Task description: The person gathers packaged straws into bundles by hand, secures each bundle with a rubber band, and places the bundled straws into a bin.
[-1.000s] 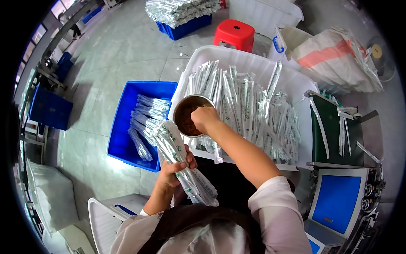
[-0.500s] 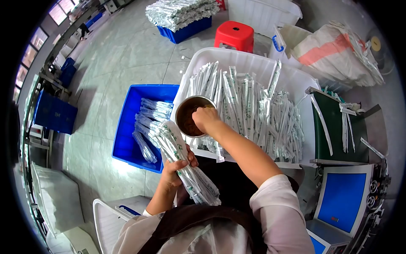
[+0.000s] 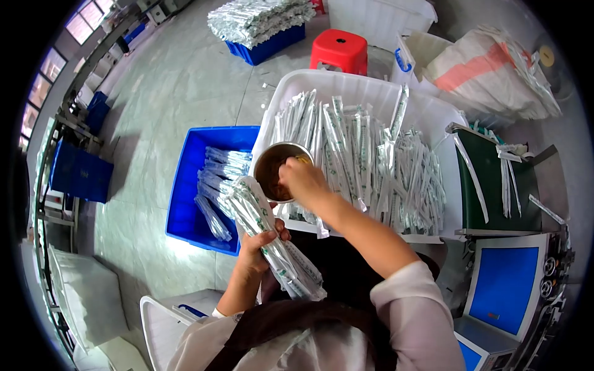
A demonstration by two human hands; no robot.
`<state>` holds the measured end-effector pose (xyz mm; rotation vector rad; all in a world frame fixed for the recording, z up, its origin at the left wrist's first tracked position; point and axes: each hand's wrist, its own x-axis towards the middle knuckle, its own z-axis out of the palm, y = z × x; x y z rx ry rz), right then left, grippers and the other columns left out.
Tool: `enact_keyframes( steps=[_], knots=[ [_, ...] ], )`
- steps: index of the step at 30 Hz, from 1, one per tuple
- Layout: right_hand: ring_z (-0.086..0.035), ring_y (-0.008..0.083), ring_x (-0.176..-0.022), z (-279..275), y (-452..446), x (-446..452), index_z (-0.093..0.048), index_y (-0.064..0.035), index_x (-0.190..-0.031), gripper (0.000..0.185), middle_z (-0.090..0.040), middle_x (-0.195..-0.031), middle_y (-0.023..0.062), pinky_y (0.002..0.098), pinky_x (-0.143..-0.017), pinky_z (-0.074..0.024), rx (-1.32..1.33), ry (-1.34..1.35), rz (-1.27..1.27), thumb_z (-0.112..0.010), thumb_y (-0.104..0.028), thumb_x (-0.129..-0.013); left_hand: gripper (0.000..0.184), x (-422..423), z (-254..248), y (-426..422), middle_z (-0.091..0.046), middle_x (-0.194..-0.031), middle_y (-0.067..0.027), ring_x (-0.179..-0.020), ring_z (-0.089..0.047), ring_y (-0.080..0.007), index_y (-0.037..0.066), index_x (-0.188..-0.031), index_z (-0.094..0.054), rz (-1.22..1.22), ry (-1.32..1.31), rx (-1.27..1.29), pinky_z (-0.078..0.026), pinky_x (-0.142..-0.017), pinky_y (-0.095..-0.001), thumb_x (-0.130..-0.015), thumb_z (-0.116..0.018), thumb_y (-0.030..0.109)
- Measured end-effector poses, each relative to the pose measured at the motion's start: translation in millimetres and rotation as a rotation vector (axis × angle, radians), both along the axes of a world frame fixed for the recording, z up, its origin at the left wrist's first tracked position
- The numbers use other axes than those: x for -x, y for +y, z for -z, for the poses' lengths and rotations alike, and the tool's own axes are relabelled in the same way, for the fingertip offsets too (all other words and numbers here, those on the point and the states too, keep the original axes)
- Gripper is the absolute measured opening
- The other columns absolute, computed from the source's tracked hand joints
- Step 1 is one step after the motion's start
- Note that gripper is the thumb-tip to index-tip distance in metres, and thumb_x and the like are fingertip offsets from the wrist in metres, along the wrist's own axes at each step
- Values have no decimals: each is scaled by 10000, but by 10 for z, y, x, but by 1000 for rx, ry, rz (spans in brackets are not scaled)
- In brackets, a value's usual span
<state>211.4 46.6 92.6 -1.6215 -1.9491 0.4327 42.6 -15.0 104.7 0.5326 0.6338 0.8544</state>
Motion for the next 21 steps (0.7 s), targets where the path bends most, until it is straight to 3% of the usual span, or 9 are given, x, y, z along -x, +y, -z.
enact_keyframes(
  steps=[7, 8, 10, 13, 14, 15, 19, 20, 21],
  knots=[
    [-572, 277, -572, -388, -952, -116, -514, -28, -803, 119, -550, -718, 125, 347, -486, -456, -83, -35, 45, -568, -91, -718, 361, -308, -43, 10, -582, -796, -98, -707, -571, -199, -33, -948, -525, 197, 121, -56, -464, -664, -298, -605, -620, 25],
    [-572, 277, -572, -395, -1015, -196, -514, -28, -803, 119, -550, -718, 125, 347, -486, -456, -81, -42, 74, -568, -91, -718, 398, -375, -90, 3, -558, -759, -88, -697, -544, -191, -26, -937, -522, 246, 183, -80, -448, -659, -286, -580, -623, 120],
    [-582, 246, -565, -406, -1109, -365, -515, -42, -796, 85, -538, -684, 109, 353, -459, -453, -134, -340, 81, -539, -92, -731, 436, -474, -53, -5, -543, -731, -82, -693, -541, -203, -11, -967, -490, 337, 43, -83, -442, -629, -304, -568, -625, 102],
    [-589, 262, -580, -36, -811, -941, -488, -22, -871, 152, -553, -689, 123, 371, -498, -477, -125, -359, 330, -510, -88, -735, 484, -740, -41, -126, -546, -714, -118, -650, -554, -220, -9, -972, -474, 833, -328, -82, -446, -592, -304, -539, -674, 75],
    [-588, 249, -621, -148, -736, -1123, -488, -36, -908, 135, -560, -692, 116, 353, -547, -475, -39, -91, 439, -472, -48, -775, 504, -825, -80, -206, -544, -707, -118, -639, -550, -220, -5, -985, -469, 986, -361, -93, -441, -577, -297, -534, -680, 74],
    [-567, 213, -622, 37, -759, -1300, -501, -17, -872, 109, -573, -699, 104, 326, -573, -464, -238, 360, 434, -433, -1, -788, 801, -910, -124, -228, -522, -672, -111, -594, -542, -215, 2, -1168, -239, 1039, -374, -84, -422, -550, -309, -522, -708, 64],
    [-519, 183, -609, 118, -1585, -1056, -486, -22, -611, 175, -547, -634, 67, 294, -661, -435, 89, 1221, 623, -408, 63, -741, 620, -853, 71, -70, -522, -683, -72, -588, -522, -178, -23, -1034, -406, 853, -477, 69, -411, -560, -274, -497, -688, 103],
    [-491, 177, -585, 87, -1691, -953, -451, -58, -559, 204, -496, -567, 57, 340, -750, -416, -36, 1487, 172, -414, 92, -692, 620, -843, 209, -32, -522, -683, -72, -588, -522, -178, -23, -1034, -406, 812, -466, 58, -411, -560, -274, -497, -688, 103],
    [-451, 164, -565, -33, -1754, -793, -412, -64, -537, 209, -444, -520, 44, 387, -779, -397, 51, 1682, 93, -437, 91, -675, 600, -846, 358, -23, -517, -680, -67, -584, -517, -176, -27, -1016, -410, 809, -512, 115, -402, -568, -270, -502, -683, 119]
  ],
)
